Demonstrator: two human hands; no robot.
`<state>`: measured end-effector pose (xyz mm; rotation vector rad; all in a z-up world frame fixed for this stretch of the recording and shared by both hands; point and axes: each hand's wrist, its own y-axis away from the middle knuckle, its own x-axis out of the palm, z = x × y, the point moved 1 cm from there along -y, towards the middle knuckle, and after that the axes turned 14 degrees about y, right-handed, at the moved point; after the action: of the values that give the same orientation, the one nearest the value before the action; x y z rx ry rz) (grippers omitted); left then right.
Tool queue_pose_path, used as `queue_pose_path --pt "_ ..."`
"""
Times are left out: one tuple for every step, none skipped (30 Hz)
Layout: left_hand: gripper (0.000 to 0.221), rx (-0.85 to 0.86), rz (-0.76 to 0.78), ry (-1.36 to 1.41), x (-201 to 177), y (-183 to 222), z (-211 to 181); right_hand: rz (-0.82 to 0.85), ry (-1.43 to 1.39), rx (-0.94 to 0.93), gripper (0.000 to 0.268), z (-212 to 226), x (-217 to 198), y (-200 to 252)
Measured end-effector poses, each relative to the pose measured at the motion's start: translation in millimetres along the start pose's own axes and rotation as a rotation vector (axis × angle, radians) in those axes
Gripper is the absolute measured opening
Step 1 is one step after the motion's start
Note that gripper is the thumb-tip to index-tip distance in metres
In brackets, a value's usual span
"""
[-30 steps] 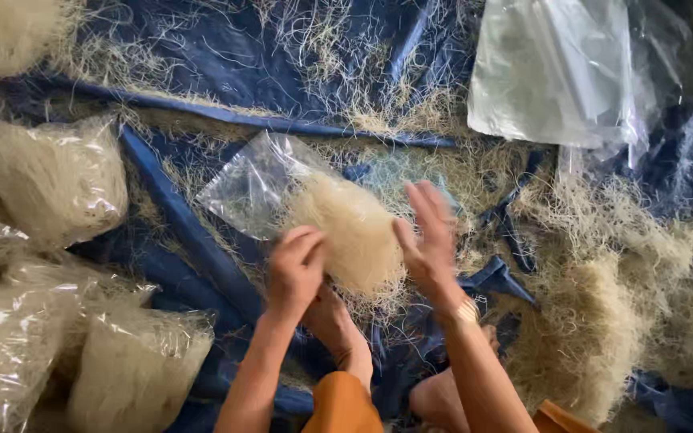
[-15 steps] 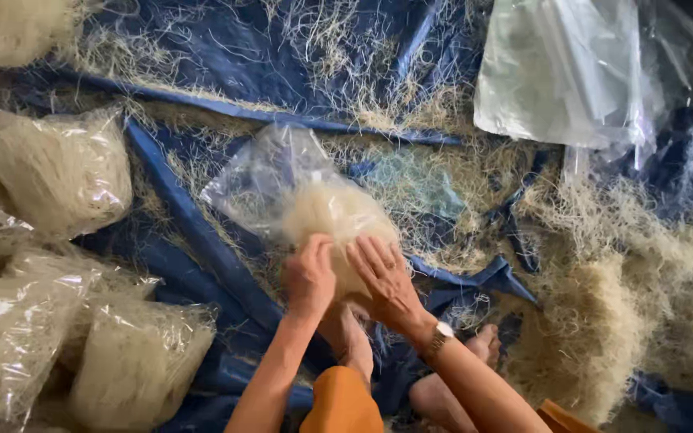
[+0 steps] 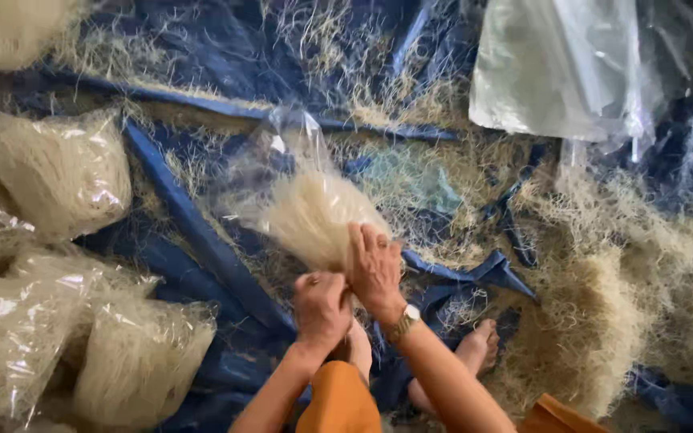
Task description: The person places a bundle of thin dried noodles into a clear plastic bag, seals the bag by tying a knot, and smooths the packaged noodles.
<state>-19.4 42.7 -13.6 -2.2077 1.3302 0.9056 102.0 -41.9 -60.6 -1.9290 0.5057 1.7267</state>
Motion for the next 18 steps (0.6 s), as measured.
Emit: queue_pose_path --pt "0.011 -0.058 -0.084 0.03 -1 2 5 0.068 -0.084 0.024 0.105 -1 -1 0" --pt "0.011 -0.118 -0.16 0.061 -1 6 10 0.142 -0.171 0.053 0.108 0 -2 3" --pt "0.011 -0.109 -0.154 0.063 -7 -4 20 0.14 -0.168 0.062 0.108 -23 -40 -11" --pt "0.007 -0.191 -0.168 0.139 -15 -6 32 0.271 -0.511 0.059 0.101 -41 -76 -20" --pt "0.004 -0.274 -0.182 0.214 -23 -7 44 0.398 -0.856 0.055 0.095 -58 -113 -29" --pt "0.004 -0.283 -0.181 0.211 -26 -17 40 0.406 -0.86 0.053 0.095 -71 -110 -25" --pt "0.006 -0.309 -0.212 0.318 -29 -25 35 0.242 -1.164 0.364 0.073 -87 -108 -21" --pt "0.011 -0.323 -0.24 0.43 -31 -35 29 0.047 -1.439 0.693 0.052 -104 -108 -13" --pt "0.011 -0.321 -0.236 0.432 -29 -40 21 0.044 -1.437 0.697 0.052 -99 -70 3" --pt "0.014 -0.329 -0.114 0.5 -25 -50 11 0.079 -1.212 0.593 0.061 -97 -34 17" --pt "0.017 -0.336 0.009 0.565 -21 -61 -2 0.115 -0.986 0.492 0.07 -96 1 31" --pt "0.017 -0.308 0.018 0.567 -33 -74 -21 0.086 -0.979 0.504 0.07 -91 -34 20" --pt "0.015 -0.357 0.122 0.585 -44 -86 -41 0.208 -1.551 0.907 0.065 -87 -66 12" --pt "0.013 -0.419 0.228 0.596 -54 -89 -61 0.352 -2.13 1.308 0.083 -75 -99 12" --pt "0.013 -0.404 0.239 0.592 -57 -94 -64 0.328 -2.138 1.31 0.083 -96 -72 46" --pt "0.012 -0.548 0.279 0.74 -59 -99 -67 0.291 -1.902 1.136 0.081 -118 -46 80" --pt "0.013 -0.695 0.318 0.884 -61 -104 -70 0.256 -1.66 0.969 0.08 -139 -21 115" --pt "0.013 -0.677 0.329 0.883 -62 -102 -71 0.233 -1.659 0.973 0.08 -159 -93 96"
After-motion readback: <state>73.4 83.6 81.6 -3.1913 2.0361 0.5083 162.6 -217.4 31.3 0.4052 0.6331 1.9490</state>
